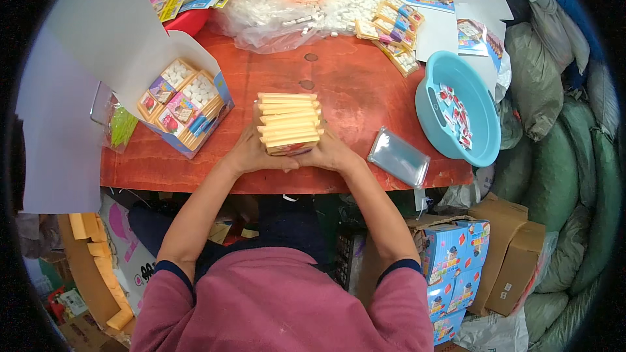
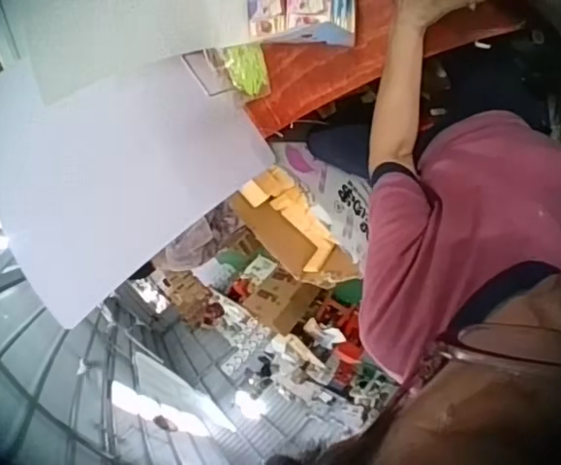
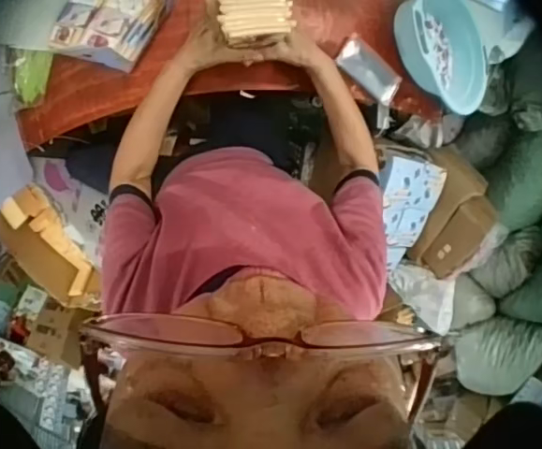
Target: Assembling cardboard boxes and filling them with small packaged items.
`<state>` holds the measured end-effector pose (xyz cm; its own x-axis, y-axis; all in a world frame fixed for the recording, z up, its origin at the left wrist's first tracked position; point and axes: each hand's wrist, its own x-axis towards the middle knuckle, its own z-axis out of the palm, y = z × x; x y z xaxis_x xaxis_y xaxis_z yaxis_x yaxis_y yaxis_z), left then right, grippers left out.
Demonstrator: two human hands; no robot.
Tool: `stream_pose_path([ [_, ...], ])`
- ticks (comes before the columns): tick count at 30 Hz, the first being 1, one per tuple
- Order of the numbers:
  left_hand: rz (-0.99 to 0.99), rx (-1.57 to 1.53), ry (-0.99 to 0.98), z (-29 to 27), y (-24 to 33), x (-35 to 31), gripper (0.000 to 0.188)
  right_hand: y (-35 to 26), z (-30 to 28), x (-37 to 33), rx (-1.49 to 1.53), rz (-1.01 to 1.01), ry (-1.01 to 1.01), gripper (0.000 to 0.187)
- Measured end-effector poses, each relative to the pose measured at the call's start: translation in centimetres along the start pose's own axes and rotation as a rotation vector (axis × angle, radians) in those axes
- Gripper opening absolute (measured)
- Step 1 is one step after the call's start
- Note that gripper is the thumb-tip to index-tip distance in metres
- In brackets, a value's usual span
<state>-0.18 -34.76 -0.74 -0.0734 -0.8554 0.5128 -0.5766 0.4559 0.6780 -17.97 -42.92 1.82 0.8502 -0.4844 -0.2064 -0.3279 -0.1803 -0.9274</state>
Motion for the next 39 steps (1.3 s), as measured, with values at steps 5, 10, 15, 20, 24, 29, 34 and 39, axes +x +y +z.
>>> stream_pose_path([
  [5,-0.419,-0.394,-0.173,-0.2,0.0,-0.3,0.106,-0.6,0.7,-0.4,0.206,-0.106,0.165,0.101],
  [10,-0.292,-0.349,0.064,-0.1,0.1,0.5,0.082,0.0,1.2,0.2,0.380,-0.091,0.218,0.089],
  [15,-0.542,-0.722,0.078,-2.2,2.9,2.8,0.065,-1.6,-1.5,0.1,0.503,-0.096,0.084,0.065],
  [20,-0.754,-0.907,-0.089,-3.5,3.7,2.9,0.054,-3.0,-1.7,-1.1,0.634,0.049,-0.012,0.065],
  [24,-0.764,-0.897,-0.120,-3.7,4.6,3.1,0.053,-4.9,-1.0,-1.9,0.671,0.100,0.010,0.065],
  [29,-0.817,-0.898,-0.093,-3.8,5.1,3.3,0.053,-5.0,-0.5,-1.2,0.605,0.109,0.035,0.063],
  [34,-0.859,-0.865,-0.133,-5.5,5.9,2.2,0.062,-5.7,1.0,-0.6,0.663,0.072,0.026,0.057],
  [39,-0.355,0.198,0.190,-9.9,9.4,-0.9,0.096,-8.0,3.0,-0.6,0.767,-0.080,0.097,0.060],
])
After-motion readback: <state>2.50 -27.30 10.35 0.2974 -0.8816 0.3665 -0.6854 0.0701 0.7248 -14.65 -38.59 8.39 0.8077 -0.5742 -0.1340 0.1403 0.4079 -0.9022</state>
